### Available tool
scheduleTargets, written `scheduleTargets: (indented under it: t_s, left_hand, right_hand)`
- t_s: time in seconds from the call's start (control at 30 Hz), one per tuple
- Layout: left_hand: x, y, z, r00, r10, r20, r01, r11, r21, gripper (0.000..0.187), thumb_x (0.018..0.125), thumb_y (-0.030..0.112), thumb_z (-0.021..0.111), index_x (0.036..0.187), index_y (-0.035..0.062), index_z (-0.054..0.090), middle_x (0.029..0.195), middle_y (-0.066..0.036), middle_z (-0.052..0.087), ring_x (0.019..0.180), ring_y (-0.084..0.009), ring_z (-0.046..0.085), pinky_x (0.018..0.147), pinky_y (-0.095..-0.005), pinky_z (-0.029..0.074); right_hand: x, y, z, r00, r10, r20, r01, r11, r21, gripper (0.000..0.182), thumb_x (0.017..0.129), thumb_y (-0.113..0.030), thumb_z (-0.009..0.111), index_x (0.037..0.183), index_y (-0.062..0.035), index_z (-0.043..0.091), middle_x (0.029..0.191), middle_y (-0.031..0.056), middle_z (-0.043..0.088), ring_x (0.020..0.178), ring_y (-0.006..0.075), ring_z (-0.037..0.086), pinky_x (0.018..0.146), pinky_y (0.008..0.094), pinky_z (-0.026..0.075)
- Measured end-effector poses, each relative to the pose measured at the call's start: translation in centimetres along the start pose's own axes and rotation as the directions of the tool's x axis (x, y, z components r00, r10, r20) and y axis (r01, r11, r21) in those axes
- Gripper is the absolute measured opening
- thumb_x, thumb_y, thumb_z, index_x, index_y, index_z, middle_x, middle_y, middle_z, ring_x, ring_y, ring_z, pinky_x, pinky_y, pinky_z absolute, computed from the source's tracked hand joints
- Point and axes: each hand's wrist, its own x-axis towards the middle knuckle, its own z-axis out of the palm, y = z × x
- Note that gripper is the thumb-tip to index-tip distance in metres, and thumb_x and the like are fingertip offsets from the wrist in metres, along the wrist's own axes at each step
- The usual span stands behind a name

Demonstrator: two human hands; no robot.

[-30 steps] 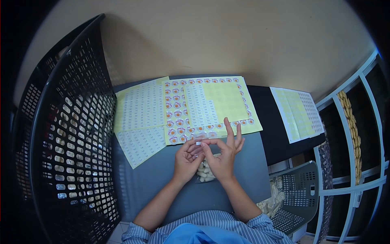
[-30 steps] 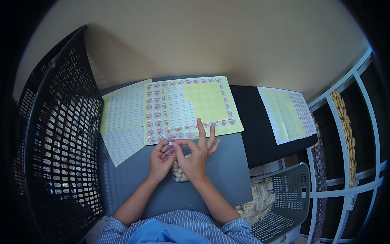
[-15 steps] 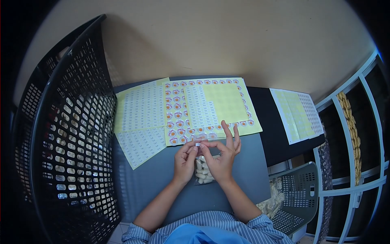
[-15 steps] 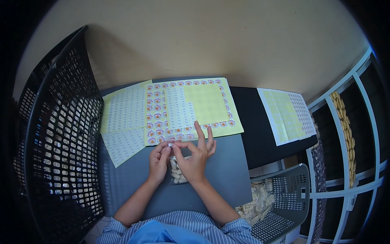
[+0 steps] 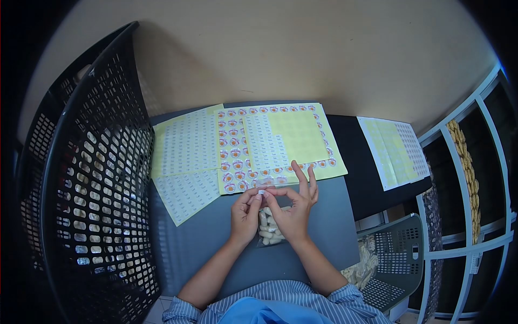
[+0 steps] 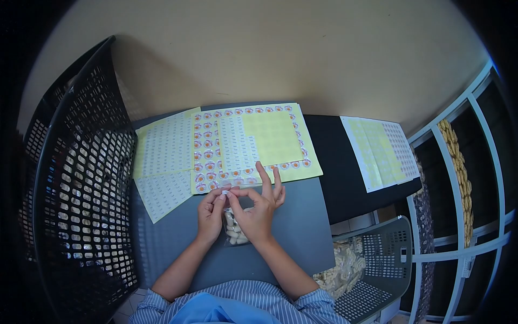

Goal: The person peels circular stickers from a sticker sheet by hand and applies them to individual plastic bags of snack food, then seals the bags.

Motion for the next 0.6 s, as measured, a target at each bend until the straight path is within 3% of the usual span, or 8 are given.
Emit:
scheduleTargets:
  t_s: [0.53, 0.6]
  left_hand:
    - [-0.37, 0.09, -0.26, 1.0, 0.004, -0.011, -0.003, 0.998, 0.062, 0.018, 0.092, 0.008, 0.042, 0.1, -0.0031, 0.054, 0.1, -0.013, 0.061, 0.087, -0.012, 0.058, 0.076, -0.0236, 0.047]
    - [-0.36, 0.09, -0.02, 0.998, 0.004, -0.064, -0.004, 1.0, 0.0, 0.015, 0.091, 0.007, 0.045, 0.097, -0.0033, 0.054, 0.096, -0.012, 0.062, 0.084, -0.0118, 0.059, 0.076, -0.0236, 0.047]
  right_hand:
    - [0.1, -0.17, 0.03, 0.999, -0.025, -0.033, 0.025, 1.0, -0.001, 0.013, 0.061, -0.02, 0.075, 0.06, -0.0157, 0.063, 0.127, 0.0085, 0.044, 0.128, 0.0347, 0.021, 0.1, 0.0529, 0.006]
    - [0.22, 0.01, -0.14, 1.0, -0.014, -0.024, 0.014, 1.0, 0.01, 0.015, 0.061, -0.02, 0.075, 0.058, -0.0152, 0.061, 0.126, 0.0086, 0.045, 0.127, 0.0345, 0.022, 0.1, 0.0521, 0.007]
